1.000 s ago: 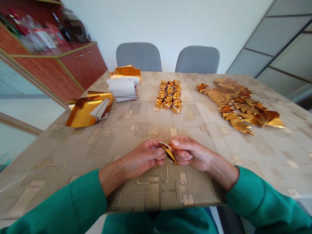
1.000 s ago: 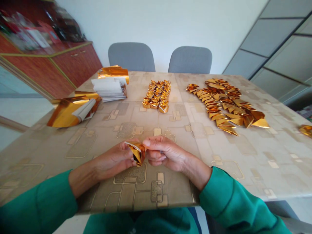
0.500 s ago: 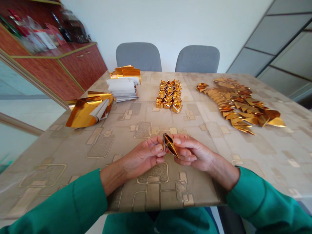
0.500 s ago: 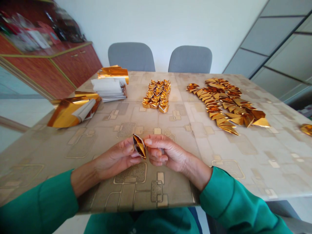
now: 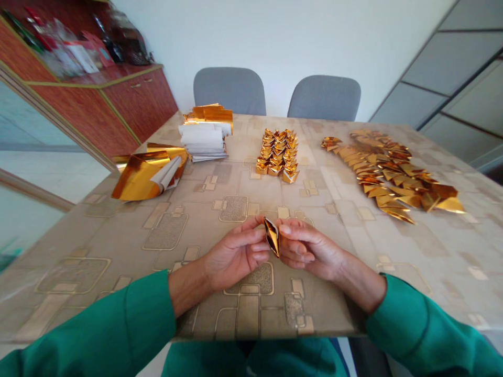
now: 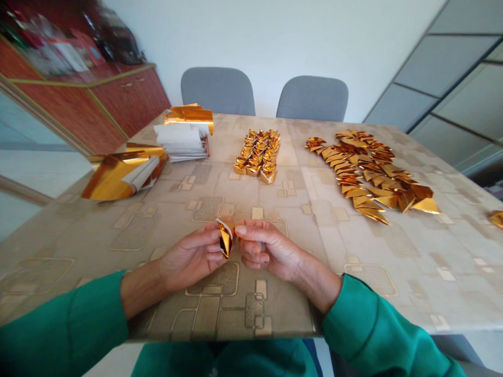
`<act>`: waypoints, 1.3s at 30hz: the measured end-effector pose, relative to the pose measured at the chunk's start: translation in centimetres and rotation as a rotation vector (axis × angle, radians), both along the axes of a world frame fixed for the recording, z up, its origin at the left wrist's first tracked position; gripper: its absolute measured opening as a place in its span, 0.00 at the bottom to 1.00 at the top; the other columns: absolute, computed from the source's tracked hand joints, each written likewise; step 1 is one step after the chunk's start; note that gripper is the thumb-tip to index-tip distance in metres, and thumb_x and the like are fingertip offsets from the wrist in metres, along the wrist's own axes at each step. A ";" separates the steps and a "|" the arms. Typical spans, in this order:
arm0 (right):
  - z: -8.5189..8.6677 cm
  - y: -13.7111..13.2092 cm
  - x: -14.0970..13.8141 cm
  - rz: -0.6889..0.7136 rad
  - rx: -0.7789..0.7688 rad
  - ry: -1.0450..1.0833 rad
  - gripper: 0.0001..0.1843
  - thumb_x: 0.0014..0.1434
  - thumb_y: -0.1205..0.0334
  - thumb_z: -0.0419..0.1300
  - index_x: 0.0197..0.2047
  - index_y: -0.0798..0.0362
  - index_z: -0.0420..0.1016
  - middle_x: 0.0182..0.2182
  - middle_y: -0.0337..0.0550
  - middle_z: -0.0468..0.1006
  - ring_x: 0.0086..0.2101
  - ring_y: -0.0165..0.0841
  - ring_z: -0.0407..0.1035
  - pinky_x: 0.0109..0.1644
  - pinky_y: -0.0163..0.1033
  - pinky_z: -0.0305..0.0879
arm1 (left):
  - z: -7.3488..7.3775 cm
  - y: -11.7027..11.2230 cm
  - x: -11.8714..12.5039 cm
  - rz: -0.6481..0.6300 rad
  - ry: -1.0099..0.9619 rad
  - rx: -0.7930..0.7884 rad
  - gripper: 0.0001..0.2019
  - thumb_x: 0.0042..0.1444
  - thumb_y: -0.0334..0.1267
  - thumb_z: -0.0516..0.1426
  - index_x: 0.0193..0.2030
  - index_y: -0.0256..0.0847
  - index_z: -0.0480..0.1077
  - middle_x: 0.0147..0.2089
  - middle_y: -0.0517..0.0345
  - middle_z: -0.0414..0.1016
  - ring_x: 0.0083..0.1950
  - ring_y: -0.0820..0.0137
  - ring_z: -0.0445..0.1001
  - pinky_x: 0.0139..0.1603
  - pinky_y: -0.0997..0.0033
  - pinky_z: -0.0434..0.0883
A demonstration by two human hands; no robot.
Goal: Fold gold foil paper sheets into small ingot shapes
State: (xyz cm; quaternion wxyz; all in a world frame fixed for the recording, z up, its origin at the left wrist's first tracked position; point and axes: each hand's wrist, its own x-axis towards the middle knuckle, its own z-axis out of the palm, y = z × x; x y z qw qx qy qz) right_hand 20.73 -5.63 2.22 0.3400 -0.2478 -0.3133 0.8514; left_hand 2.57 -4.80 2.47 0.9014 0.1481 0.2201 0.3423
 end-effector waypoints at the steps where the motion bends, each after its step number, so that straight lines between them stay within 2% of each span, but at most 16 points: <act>1: -0.1 0.0 0.0 -0.014 0.015 -0.009 0.13 0.60 0.57 0.64 0.29 0.53 0.67 0.13 0.25 0.59 0.14 0.20 0.42 0.18 0.30 0.44 | 0.0 0.0 0.0 0.019 0.014 0.006 0.12 0.45 0.25 0.68 0.36 0.36 0.74 0.28 0.62 0.71 0.24 0.83 0.65 0.24 0.86 0.64; 4: -0.2 0.0 0.1 -0.042 0.057 -0.034 0.10 0.61 0.56 0.63 0.34 0.53 0.70 0.12 0.24 0.59 0.14 0.21 0.41 0.19 0.30 0.44 | -0.1 -0.1 0.1 0.067 0.029 0.033 0.11 0.47 0.25 0.67 0.36 0.37 0.74 0.29 0.62 0.73 0.25 0.82 0.67 0.26 0.85 0.66; 7: 0.0 0.1 0.1 -0.013 0.072 -0.029 0.09 0.61 0.57 0.63 0.36 0.53 0.72 0.12 0.24 0.57 0.15 0.21 0.41 0.20 0.30 0.44 | -0.2 -0.1 0.2 0.092 0.027 0.051 0.10 0.46 0.24 0.67 0.36 0.35 0.74 0.30 0.61 0.74 0.27 0.81 0.69 0.29 0.84 0.68; 11: 0.1 0.4 0.1 0.002 0.043 -0.001 0.13 0.60 0.58 0.64 0.28 0.54 0.67 0.14 0.25 0.54 0.17 0.21 0.41 0.21 0.29 0.45 | -0.3 0.0 0.1 0.085 0.024 0.060 0.09 0.46 0.25 0.67 0.35 0.35 0.74 0.31 0.59 0.76 0.29 0.80 0.71 0.31 0.82 0.69; 15: 0.1 0.5 0.0 -0.012 0.015 0.004 0.16 0.60 0.59 0.64 0.25 0.53 0.64 0.15 0.26 0.53 0.18 0.22 0.41 0.22 0.29 0.46 | -0.5 0.0 -0.1 0.088 0.061 0.123 0.10 0.47 0.28 0.67 0.36 0.36 0.73 0.31 0.60 0.75 0.30 0.79 0.71 0.34 0.80 0.70; 18: -0.1 0.4 -0.1 -0.019 0.021 0.003 0.17 0.61 0.59 0.63 0.24 0.53 0.63 0.15 0.27 0.54 0.18 0.23 0.43 0.22 0.30 0.46 | -0.6 -0.1 -0.1 0.093 0.114 0.204 0.12 0.47 0.33 0.68 0.37 0.37 0.71 0.33 0.61 0.75 0.32 0.77 0.72 0.35 0.77 0.71; 22: -0.2 0.2 -0.3 -0.015 0.051 -0.013 0.17 0.63 0.60 0.60 0.24 0.53 0.63 0.14 0.27 0.54 0.17 0.23 0.44 0.23 0.32 0.47 | -0.3 -0.4 0.0 0.129 0.257 0.304 0.15 0.46 0.35 0.69 0.36 0.39 0.68 0.31 0.64 0.73 0.31 0.78 0.70 0.32 0.78 0.68; 28: -0.3 0.1 -0.5 0.013 -0.008 0.001 0.13 0.63 0.61 0.60 0.27 0.53 0.65 0.14 0.25 0.53 0.16 0.22 0.40 0.21 0.30 0.45 | -0.1 -0.6 0.2 0.198 0.416 0.337 0.17 0.44 0.36 0.69 0.34 0.39 0.65 0.29 0.66 0.71 0.29 0.79 0.67 0.30 0.79 0.65; 31: -0.5 0.2 -0.5 0.007 -0.016 -0.002 0.16 0.62 0.60 0.60 0.24 0.53 0.64 0.14 0.26 0.53 0.15 0.22 0.40 0.21 0.30 0.45 | -0.1 -0.5 0.2 0.176 0.446 0.321 0.16 0.45 0.36 0.68 0.35 0.39 0.65 0.30 0.65 0.72 0.30 0.78 0.68 0.30 0.78 0.65; 35: -0.5 0.3 -0.5 -0.008 -0.001 -0.004 0.18 0.63 0.59 0.60 0.23 0.53 0.63 0.13 0.26 0.53 0.16 0.23 0.41 0.21 0.31 0.44 | 0.0 -0.3 0.1 0.116 0.385 0.312 0.16 0.47 0.37 0.67 0.38 0.40 0.65 0.33 0.64 0.72 0.33 0.76 0.69 0.33 0.76 0.68; 39: -0.4 0.2 -0.5 -0.022 0.009 -0.017 0.20 0.62 0.59 0.60 0.21 0.53 0.62 0.13 0.27 0.53 0.17 0.23 0.42 0.22 0.31 0.45 | 0.0 -0.4 0.0 0.109 0.414 0.328 0.15 0.46 0.35 0.67 0.37 0.39 0.66 0.33 0.63 0.72 0.33 0.76 0.70 0.34 0.76 0.68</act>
